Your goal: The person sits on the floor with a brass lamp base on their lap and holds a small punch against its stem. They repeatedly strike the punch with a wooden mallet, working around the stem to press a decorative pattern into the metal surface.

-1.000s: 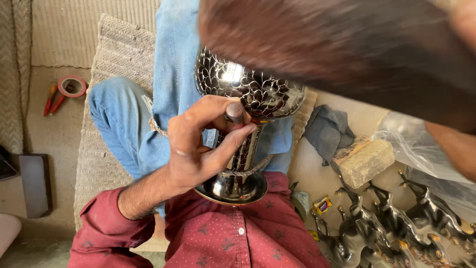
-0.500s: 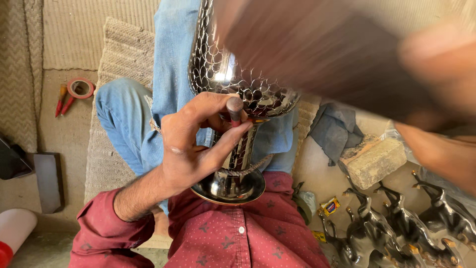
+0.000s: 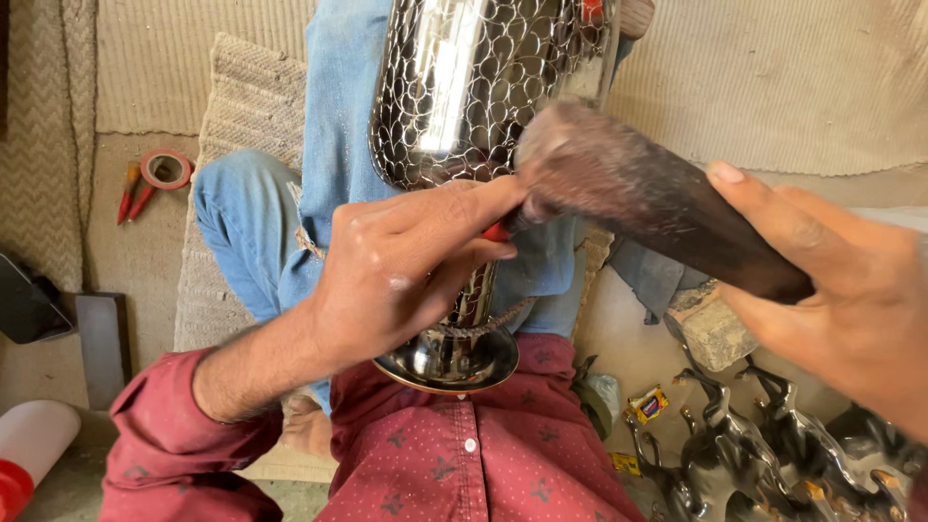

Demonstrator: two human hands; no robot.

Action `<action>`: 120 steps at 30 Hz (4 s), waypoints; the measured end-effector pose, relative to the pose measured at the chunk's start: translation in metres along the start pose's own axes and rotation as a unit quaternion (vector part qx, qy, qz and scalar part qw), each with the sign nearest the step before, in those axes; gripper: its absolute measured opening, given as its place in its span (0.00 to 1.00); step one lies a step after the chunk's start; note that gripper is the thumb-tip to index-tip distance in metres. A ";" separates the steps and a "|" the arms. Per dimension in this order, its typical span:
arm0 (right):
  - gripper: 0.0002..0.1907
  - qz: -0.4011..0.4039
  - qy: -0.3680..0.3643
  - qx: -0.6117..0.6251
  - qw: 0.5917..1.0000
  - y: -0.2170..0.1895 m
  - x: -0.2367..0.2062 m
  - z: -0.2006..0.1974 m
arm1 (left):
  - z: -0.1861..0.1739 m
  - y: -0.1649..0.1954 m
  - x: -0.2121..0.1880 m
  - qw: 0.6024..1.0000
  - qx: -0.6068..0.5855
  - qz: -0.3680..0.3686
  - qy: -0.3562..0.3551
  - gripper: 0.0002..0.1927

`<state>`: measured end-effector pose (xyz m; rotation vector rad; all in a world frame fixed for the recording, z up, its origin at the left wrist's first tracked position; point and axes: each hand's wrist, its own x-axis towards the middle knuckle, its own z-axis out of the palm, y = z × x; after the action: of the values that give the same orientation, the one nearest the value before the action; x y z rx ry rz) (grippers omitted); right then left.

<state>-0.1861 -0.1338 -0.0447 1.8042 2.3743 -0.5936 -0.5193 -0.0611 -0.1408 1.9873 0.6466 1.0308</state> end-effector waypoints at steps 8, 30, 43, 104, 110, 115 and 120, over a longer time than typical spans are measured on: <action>0.44 0.052 0.243 0.143 0.958 0.004 -0.051 0.074 | -0.013 -0.005 0.012 0.982 0.034 0.033 -0.181 0.42; 0.50 -0.018 0.206 0.094 0.974 -0.005 -0.027 0.060 | -0.013 -0.007 -0.009 1.000 -0.014 -0.022 0.008 0.25; 0.19 0.157 0.046 0.166 0.972 -0.043 0.018 -0.005 | -0.012 -0.016 -0.028 0.995 -0.073 -0.057 0.030 0.22; 0.32 0.063 0.135 0.141 0.979 -0.022 0.015 0.011 | 0.002 0.008 -0.017 0.994 0.014 -0.065 0.081 0.23; 0.41 -0.042 -0.055 -0.043 0.997 -0.029 0.060 -0.033 | 0.009 0.008 -0.026 0.982 -0.033 -0.134 0.126 0.19; 0.48 -0.145 -0.054 -0.094 0.983 -0.039 0.079 -0.053 | 0.015 0.004 -0.032 0.976 -0.063 -0.138 0.156 0.21; 0.48 -0.174 -0.044 -0.104 0.978 -0.047 0.082 -0.056 | 0.020 -0.001 -0.036 0.978 -0.059 -0.110 0.169 0.22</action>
<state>-0.2456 -0.0493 -0.0069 1.2643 2.5953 -0.4239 -0.5220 -0.0944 -0.1647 1.6096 0.9432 1.2485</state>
